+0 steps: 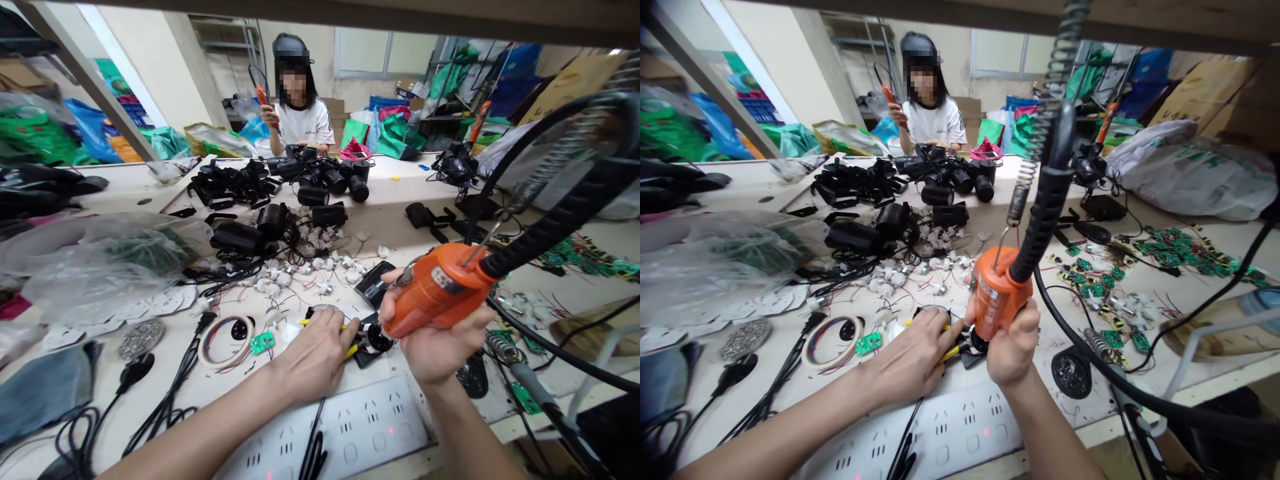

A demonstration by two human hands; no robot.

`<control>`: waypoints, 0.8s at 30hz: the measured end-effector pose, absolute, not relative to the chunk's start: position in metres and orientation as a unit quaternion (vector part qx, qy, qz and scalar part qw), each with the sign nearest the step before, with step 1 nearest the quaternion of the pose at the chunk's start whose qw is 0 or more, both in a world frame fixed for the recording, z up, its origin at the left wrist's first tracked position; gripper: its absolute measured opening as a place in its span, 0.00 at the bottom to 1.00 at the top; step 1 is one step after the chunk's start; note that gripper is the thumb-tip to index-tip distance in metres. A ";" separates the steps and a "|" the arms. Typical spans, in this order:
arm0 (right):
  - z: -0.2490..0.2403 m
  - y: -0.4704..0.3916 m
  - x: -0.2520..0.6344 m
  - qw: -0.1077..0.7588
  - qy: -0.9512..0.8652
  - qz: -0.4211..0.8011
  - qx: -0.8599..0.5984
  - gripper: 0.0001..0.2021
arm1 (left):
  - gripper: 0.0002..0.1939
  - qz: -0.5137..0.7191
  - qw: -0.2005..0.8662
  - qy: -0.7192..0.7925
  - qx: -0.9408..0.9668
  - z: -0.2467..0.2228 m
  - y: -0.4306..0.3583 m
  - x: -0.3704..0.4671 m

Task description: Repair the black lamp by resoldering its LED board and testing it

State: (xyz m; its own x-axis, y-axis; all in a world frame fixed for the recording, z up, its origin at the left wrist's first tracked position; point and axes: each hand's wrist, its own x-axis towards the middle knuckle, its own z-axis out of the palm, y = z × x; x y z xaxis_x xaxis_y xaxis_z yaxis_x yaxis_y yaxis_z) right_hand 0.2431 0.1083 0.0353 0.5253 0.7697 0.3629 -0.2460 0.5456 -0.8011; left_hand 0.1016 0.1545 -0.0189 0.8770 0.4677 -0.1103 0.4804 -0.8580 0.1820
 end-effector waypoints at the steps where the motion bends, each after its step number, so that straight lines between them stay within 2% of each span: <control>1: 0.035 0.108 0.243 0.799 -0.371 0.313 -0.356 0.29 | 0.27 -0.033 0.103 0.245 0.963 -0.019 0.155 0.102; 5: 0.035 0.108 0.242 0.798 -0.375 0.309 -0.356 0.27 | 0.28 -0.034 0.095 0.240 0.965 -0.019 0.156 0.100; 12: 0.035 0.108 0.242 0.779 -0.394 0.316 -0.373 0.31 | 0.25 -0.029 0.094 0.244 0.965 -0.014 0.155 0.096; 18: 0.035 0.106 0.245 0.782 -0.386 0.308 -0.381 0.33 | 0.32 0.012 0.147 0.280 0.949 -0.021 0.147 0.098; 24: 0.034 0.106 0.247 0.773 -0.393 0.322 -0.381 0.34 | 0.32 0.004 0.141 0.273 0.952 -0.026 0.145 0.104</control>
State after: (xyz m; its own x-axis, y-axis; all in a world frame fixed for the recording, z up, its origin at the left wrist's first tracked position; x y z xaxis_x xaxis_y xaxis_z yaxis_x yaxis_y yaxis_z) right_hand 0.2472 0.1059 0.0335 0.4838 0.7964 0.3630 -0.1976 0.5034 -0.8412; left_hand 0.1040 0.1451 -0.0261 0.8508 0.5210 -0.0688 0.5185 -0.8108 0.2715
